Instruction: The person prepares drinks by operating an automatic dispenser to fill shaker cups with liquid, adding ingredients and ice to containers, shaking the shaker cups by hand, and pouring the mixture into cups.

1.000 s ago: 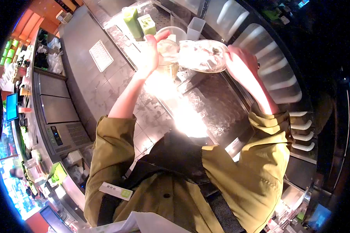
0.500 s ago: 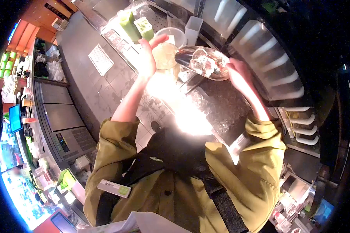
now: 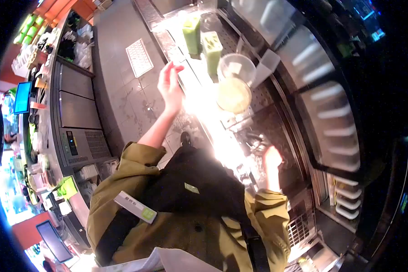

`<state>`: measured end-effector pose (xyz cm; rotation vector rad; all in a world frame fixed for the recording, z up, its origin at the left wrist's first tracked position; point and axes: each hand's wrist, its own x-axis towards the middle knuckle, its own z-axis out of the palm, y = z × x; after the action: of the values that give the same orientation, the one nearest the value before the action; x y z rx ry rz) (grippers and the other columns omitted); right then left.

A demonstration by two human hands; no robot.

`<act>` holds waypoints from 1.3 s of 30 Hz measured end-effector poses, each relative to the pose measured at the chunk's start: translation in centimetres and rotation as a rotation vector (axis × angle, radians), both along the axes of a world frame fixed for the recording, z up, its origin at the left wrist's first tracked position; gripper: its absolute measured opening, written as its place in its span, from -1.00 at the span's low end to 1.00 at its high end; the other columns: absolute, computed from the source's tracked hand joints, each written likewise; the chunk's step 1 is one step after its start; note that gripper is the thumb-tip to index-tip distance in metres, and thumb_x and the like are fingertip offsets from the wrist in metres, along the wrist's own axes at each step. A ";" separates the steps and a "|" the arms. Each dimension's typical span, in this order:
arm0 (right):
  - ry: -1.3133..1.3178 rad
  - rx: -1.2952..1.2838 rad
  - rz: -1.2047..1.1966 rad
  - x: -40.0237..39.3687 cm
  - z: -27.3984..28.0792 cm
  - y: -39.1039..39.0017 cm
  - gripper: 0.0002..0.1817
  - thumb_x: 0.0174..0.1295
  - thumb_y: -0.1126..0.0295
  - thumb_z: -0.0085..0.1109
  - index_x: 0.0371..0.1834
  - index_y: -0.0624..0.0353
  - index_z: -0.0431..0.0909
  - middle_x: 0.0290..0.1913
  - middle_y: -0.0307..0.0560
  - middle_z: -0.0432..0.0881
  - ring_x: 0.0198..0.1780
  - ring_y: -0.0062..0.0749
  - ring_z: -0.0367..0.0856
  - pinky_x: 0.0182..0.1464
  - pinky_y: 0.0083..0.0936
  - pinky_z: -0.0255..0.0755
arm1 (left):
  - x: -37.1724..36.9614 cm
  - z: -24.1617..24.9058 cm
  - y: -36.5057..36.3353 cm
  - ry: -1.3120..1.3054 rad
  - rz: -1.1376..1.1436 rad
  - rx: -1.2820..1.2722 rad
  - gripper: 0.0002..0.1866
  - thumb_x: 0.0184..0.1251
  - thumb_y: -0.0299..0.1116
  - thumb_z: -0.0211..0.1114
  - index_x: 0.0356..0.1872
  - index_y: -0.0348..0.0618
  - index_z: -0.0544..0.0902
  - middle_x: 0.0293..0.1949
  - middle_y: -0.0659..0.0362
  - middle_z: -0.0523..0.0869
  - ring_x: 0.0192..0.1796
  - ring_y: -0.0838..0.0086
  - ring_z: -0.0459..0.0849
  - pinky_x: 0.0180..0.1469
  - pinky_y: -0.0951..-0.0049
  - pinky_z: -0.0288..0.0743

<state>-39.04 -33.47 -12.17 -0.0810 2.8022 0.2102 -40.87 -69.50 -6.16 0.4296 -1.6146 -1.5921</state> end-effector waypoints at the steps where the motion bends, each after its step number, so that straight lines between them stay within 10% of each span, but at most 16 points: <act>1: -0.017 0.046 -0.037 -0.7 -4.9 -0.1 -0.68 0.22 0.17 -0.10 -0.30 0.16 0.58 -0.27 0.06 0.66 -0.25 -0.12 0.67 -0.22 -0.26 0.53 | -0.8 -1.9 -3.1 -0.009 0.075 -0.003 -0.71 0.33 -0.56 0.03 0.05 -0.33 0.49 -0.14 0.08 0.64 -0.09 0.46 0.60 0.05 0.47 0.42; 6: -0.228 0.173 0.266 -1.7 -12.0 -0.6 -0.64 0.16 0.14 0.00 -0.34 0.22 0.65 -0.29 0.16 0.66 -0.20 -0.05 0.66 -0.23 -0.20 0.53 | -7.9 -1.8 -15.0 -0.210 -0.159 -0.582 -0.30 0.04 -0.19 0.40 0.21 -0.22 0.34 0.15 -0.03 0.42 0.22 0.26 0.36 0.28 0.27 0.20; 7: -0.148 0.089 -0.118 -1.9 -12.3 2.2 -0.67 0.13 0.17 0.04 -0.38 0.22 0.65 -0.34 0.17 0.65 -0.22 -0.02 0.66 -0.24 -0.20 0.52 | -10.1 -0.2 -16.6 -0.197 -0.284 -0.776 -0.15 0.00 -0.10 0.43 0.31 -0.15 0.23 0.27 -0.02 0.30 0.35 0.22 0.23 0.36 0.19 0.08; 10: 0.017 -0.362 -0.306 -2.7 12.4 -2.4 -0.69 0.23 0.27 -0.06 -0.14 0.26 0.56 -0.21 0.14 0.64 -0.19 -0.01 0.63 -0.24 -0.24 0.52 | -17.4 3.3 -19.5 -0.234 -0.605 -1.161 0.18 -0.22 0.02 0.51 0.42 -0.07 -0.05 0.31 -0.12 0.21 0.35 0.04 0.18 0.38 0.09 0.01; 13: 0.413 -0.650 0.369 -7.0 25.6 -14.7 -0.65 -0.01 0.59 0.23 -0.08 0.22 0.54 -0.35 0.00 0.60 -0.35 -0.21 0.59 -0.25 -0.39 0.50 | -20.8 6.2 -19.7 -0.291 -0.959 -1.191 0.20 -0.27 -0.03 0.53 0.42 -0.06 -0.05 0.26 -0.16 0.29 0.29 0.02 0.24 0.33 0.09 0.09; 17: 0.108 -0.355 0.929 -18.0 21.3 -25.7 0.07 -0.20 0.33 0.44 0.41 0.05 -0.06 0.40 0.01 0.08 0.40 -0.16 0.09 0.37 -0.25 0.10 | -20.7 8.4 -19.0 -0.538 -1.095 -0.984 0.15 -0.21 -0.33 0.49 0.41 0.06 -0.14 0.20 -0.23 0.34 0.25 0.03 0.36 0.30 0.22 0.23; 22: -0.163 -0.241 1.067 -23.1 15.4 -29.1 0.23 -0.29 0.33 0.47 0.45 0.03 -0.23 0.40 0.02 0.05 0.45 -0.10 -0.07 0.39 0.04 -0.10 | -20.4 6.9 -20.6 -0.332 -1.035 -0.813 0.12 -0.23 -0.30 0.48 0.40 0.05 -0.08 0.11 -0.15 0.40 0.09 0.10 0.49 0.17 0.25 0.38; 24: -0.115 -0.199 1.128 -22.5 16.2 -29.4 0.15 -0.31 0.41 0.40 0.43 0.06 -0.12 0.30 0.03 0.20 0.38 -0.10 0.08 0.39 -0.02 -0.09 | -20.6 5.7 -21.4 0.119 -0.906 -0.815 0.07 -0.25 -0.22 0.49 0.36 -0.11 0.05 0.26 -0.04 0.25 0.21 0.15 0.39 0.21 0.30 0.36; 28: -0.081 -0.284 1.120 -22.2 16.9 -31.4 0.02 -0.41 0.46 0.32 0.31 0.16 0.08 0.26 0.10 0.24 0.40 -0.09 0.07 0.43 -0.07 -0.23 | -15.4 9.2 -26.5 0.163 -0.705 -0.891 0.10 -0.28 -0.10 0.47 0.35 -0.14 0.01 0.26 -0.15 0.21 0.23 0.06 0.36 0.25 0.21 0.29; 32: -0.039 -0.234 1.181 -20.3 21.1 -34.3 -0.01 -0.48 0.43 0.37 0.22 0.18 0.12 0.14 0.08 0.31 0.29 -0.07 0.21 0.43 -0.05 -0.22 | -5.4 13.7 -31.9 -0.145 -0.547 -0.761 0.08 -0.28 -0.07 0.47 0.29 -0.03 -0.03 -0.10 -0.23 0.54 -0.04 -0.04 0.58 0.05 0.18 0.46; 39: 0.030 -0.241 1.411 -11.1 30.5 -53.9 -0.03 -0.53 0.44 0.34 0.17 0.21 0.13 0.00 0.01 0.37 0.14 -0.15 0.37 0.44 -0.12 -0.20 | 16.6 15.8 -48.2 -0.395 -0.025 -0.668 0.06 -0.24 -0.10 0.47 0.31 0.05 -0.03 -0.04 -0.16 0.51 -0.06 0.00 0.59 0.04 0.23 0.45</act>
<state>-50.14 -87.41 18.31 -2.0425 2.2217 0.1627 -24.32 -117.66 9.67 0.3698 -2.3301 -0.9232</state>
